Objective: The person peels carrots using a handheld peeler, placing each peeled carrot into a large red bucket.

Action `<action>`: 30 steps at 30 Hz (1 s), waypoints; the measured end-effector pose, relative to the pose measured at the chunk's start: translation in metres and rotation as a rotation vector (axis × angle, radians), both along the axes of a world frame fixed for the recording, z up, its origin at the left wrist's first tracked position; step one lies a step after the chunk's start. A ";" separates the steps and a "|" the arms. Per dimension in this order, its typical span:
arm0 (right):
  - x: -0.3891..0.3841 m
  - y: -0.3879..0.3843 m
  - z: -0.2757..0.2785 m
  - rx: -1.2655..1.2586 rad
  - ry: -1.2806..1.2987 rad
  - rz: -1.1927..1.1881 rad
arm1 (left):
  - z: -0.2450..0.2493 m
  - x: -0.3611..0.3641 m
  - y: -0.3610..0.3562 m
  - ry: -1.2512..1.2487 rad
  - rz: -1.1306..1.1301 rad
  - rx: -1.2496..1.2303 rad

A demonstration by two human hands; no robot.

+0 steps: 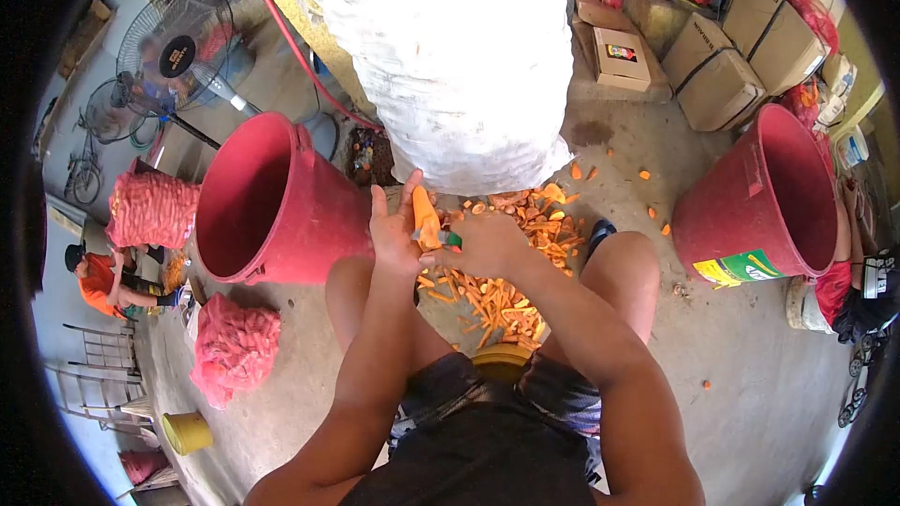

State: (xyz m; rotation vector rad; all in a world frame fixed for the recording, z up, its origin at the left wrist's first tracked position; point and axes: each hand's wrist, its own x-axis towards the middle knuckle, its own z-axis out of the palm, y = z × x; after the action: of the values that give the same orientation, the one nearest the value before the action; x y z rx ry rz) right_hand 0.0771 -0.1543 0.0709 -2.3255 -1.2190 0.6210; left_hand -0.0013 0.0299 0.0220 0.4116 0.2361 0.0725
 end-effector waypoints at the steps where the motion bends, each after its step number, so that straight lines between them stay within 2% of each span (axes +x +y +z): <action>1: -0.003 0.000 0.003 -0.064 -0.034 0.028 | -0.001 0.000 0.001 0.006 -0.001 0.010; 3: -0.003 0.002 0.005 -0.127 -0.072 0.058 | 0.005 0.002 0.001 0.008 0.001 0.022; 6: -0.004 0.000 -0.002 -0.079 -0.055 0.026 | 0.018 0.000 -0.008 0.123 0.076 0.027; 8: -0.001 -0.001 -0.004 0.096 -0.133 -0.071 | 0.029 0.004 -0.015 0.191 0.121 -0.019; 11: 0.003 0.001 -0.013 0.084 -0.165 -0.062 | 0.058 0.004 -0.031 0.267 0.146 -0.019; 12: 0.003 0.001 -0.011 0.084 -0.163 -0.065 | 0.047 0.001 -0.024 0.269 0.144 -0.019; 14: 0.002 -0.001 0.000 -0.057 -0.105 0.015 | 0.010 -0.004 -0.003 0.074 0.027 0.006; 17: 0.000 -0.003 0.003 -0.041 -0.108 0.012 | -0.004 0.004 0.003 0.116 0.051 0.144; 21: 0.010 -0.005 -0.015 0.029 -0.067 -0.058 | -0.016 0.003 -0.007 0.247 0.059 0.159; 23: 0.010 -0.006 -0.033 0.392 -0.319 -0.200 | -0.012 0.005 -0.014 0.277 0.060 0.190; 24: 0.010 -0.008 -0.025 0.392 -0.321 -0.204 | -0.014 0.006 -0.016 0.308 0.063 0.219; 25: 0.011 -0.009 -0.017 0.324 -0.242 -0.190 | -0.020 0.004 -0.009 0.261 -0.063 0.137; 26: 0.011 -0.010 -0.009 0.256 -0.163 -0.174 | -0.024 0.003 -0.011 0.258 -0.065 0.136; 30: 0.009 -0.008 0.002 0.147 -0.160 -0.209 | -0.010 0.006 -0.025 0.416 0.108 0.132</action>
State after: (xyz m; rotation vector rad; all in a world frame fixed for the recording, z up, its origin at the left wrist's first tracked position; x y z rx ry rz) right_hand 0.0861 -0.1622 0.0729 -2.3718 -1.0320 0.2688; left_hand 0.0050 0.0051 0.0124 0.5433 0.6662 0.1091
